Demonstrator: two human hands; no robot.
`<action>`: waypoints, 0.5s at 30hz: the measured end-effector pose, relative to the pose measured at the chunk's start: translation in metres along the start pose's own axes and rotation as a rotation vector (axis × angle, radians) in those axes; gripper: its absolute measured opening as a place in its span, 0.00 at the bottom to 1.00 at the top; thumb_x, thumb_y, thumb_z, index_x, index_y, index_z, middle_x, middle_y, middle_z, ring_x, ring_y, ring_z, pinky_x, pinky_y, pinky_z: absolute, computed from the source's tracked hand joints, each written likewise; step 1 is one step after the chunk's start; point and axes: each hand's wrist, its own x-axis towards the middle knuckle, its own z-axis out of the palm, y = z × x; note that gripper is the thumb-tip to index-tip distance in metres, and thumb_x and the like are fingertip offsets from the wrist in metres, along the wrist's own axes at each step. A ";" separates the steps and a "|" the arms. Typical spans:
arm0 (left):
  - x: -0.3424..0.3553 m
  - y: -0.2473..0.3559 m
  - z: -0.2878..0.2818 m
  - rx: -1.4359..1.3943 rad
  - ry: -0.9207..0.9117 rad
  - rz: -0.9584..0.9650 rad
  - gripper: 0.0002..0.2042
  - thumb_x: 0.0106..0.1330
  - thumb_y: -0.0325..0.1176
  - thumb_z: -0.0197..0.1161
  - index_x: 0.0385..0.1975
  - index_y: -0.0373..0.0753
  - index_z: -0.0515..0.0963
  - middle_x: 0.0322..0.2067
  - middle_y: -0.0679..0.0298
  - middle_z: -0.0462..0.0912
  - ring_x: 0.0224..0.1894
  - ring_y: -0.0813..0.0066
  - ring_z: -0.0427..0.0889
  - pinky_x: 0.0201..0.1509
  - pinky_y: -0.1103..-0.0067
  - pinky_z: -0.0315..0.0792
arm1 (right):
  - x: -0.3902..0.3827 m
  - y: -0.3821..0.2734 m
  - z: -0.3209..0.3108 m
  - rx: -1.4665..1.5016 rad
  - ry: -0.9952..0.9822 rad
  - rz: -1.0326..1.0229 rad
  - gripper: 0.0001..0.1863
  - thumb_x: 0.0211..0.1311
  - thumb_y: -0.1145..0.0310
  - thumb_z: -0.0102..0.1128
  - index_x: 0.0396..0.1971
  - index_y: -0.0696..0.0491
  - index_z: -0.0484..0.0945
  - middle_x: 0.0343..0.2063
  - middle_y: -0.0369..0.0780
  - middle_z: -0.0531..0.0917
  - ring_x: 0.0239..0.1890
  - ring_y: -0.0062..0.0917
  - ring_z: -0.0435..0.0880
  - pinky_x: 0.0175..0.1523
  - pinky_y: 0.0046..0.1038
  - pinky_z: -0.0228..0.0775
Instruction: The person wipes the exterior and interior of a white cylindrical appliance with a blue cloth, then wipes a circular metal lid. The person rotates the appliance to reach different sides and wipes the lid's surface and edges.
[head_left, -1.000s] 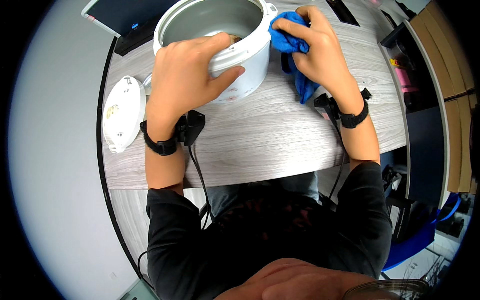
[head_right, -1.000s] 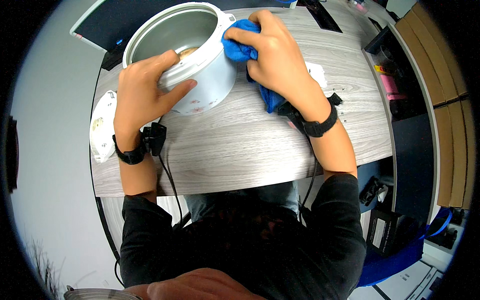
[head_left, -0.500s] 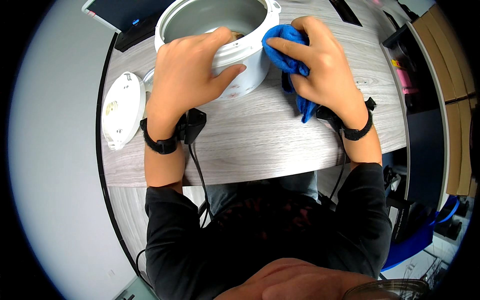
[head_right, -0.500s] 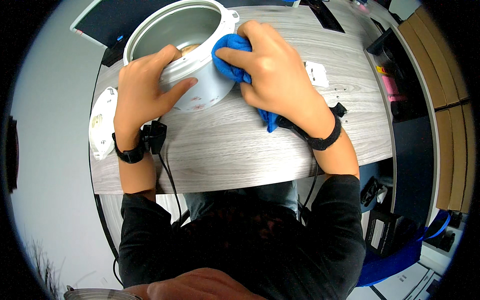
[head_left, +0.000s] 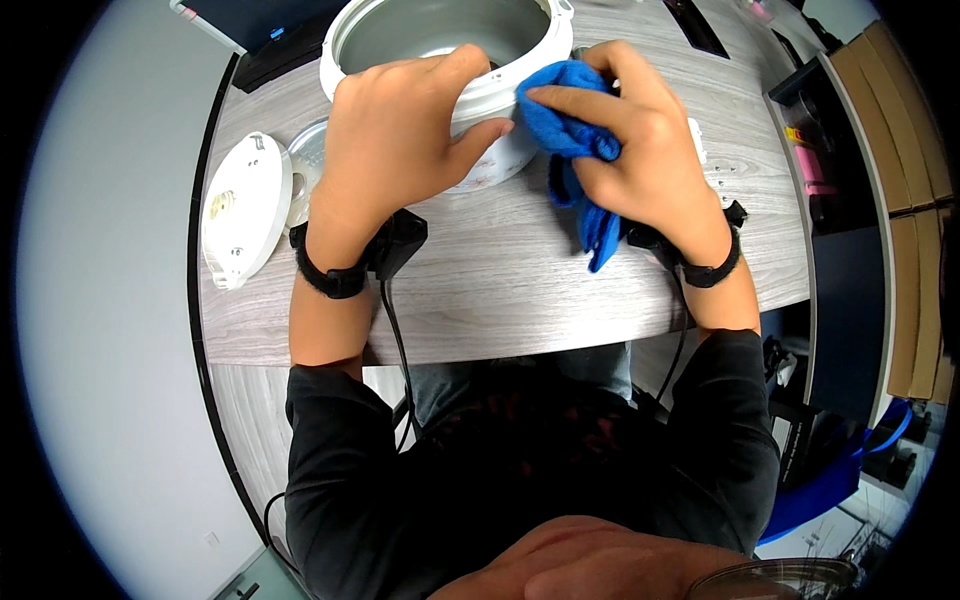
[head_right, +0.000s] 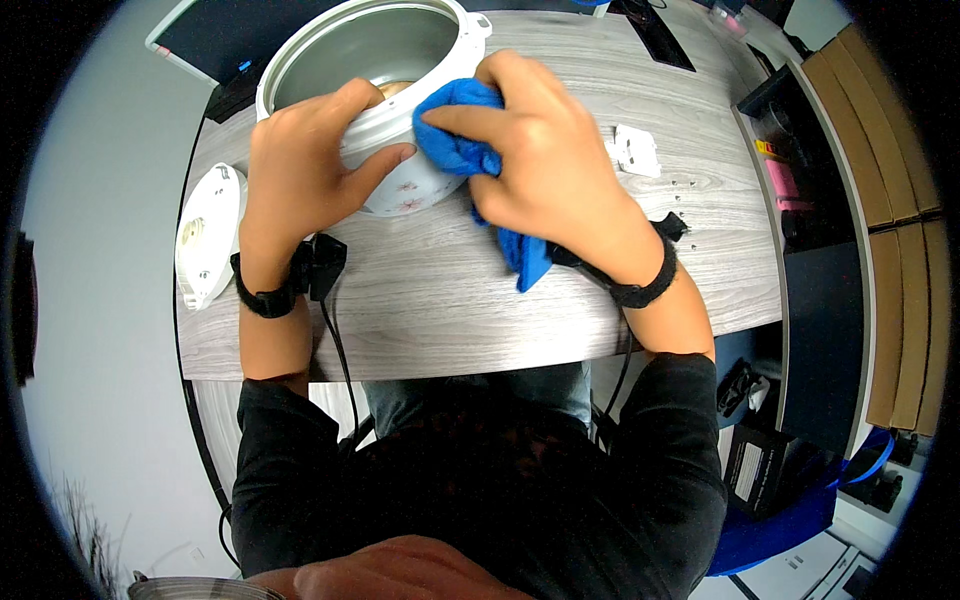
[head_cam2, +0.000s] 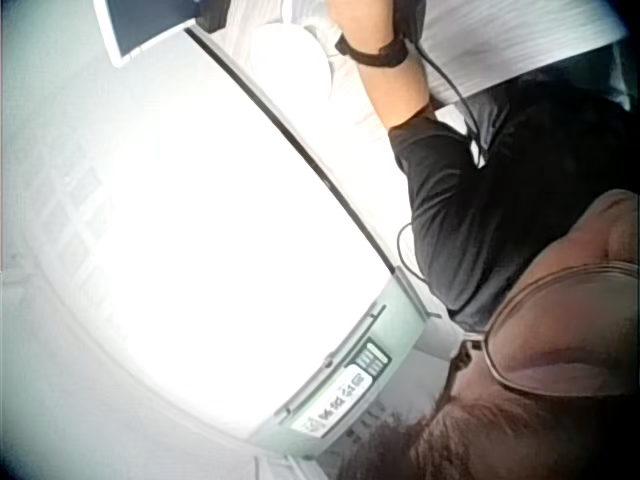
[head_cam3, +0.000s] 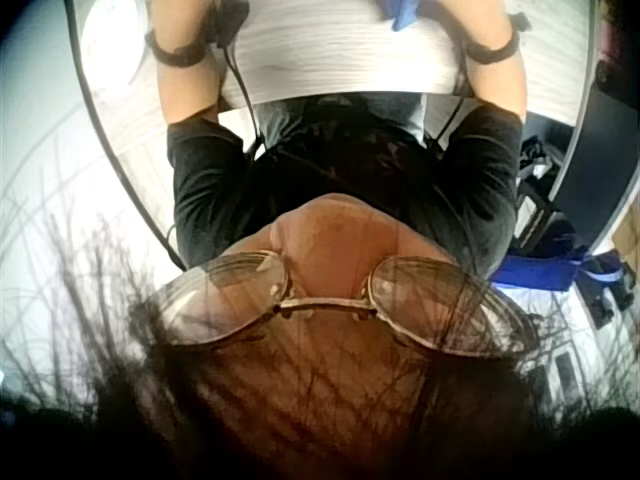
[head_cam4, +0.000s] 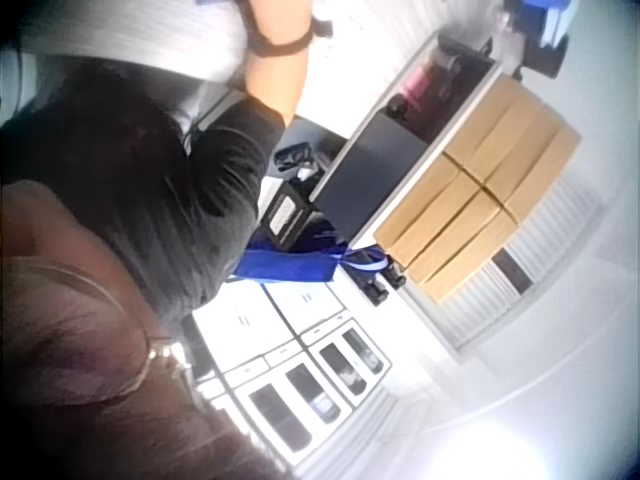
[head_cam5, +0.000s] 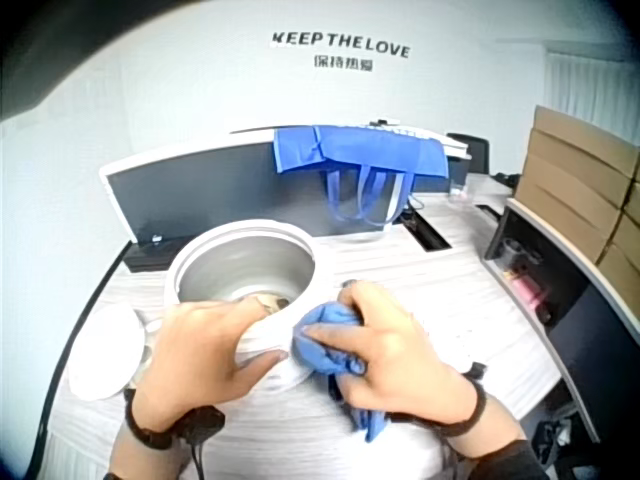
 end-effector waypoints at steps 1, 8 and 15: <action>0.000 0.000 0.000 0.001 0.001 0.001 0.17 0.56 0.44 0.78 0.38 0.44 0.80 0.25 0.61 0.85 0.25 0.61 0.85 0.27 0.73 0.75 | 0.000 0.004 -0.001 -0.013 0.015 0.001 0.26 0.33 0.81 0.67 0.41 0.49 0.90 0.38 0.42 0.79 0.41 0.39 0.81 0.42 0.33 0.78; 0.001 0.000 0.001 0.010 -0.004 -0.005 0.17 0.56 0.44 0.78 0.37 0.44 0.80 0.25 0.62 0.86 0.25 0.64 0.86 0.27 0.74 0.75 | 0.004 0.029 -0.001 -0.152 0.103 -0.098 0.25 0.34 0.80 0.69 0.41 0.51 0.90 0.40 0.44 0.80 0.40 0.40 0.81 0.43 0.36 0.79; 0.000 0.002 0.002 0.031 0.000 -0.026 0.17 0.56 0.45 0.79 0.38 0.45 0.80 0.25 0.63 0.86 0.25 0.64 0.86 0.26 0.75 0.75 | 0.000 0.003 0.000 -0.164 0.077 -0.093 0.24 0.34 0.79 0.68 0.40 0.54 0.88 0.40 0.42 0.78 0.41 0.38 0.80 0.42 0.35 0.79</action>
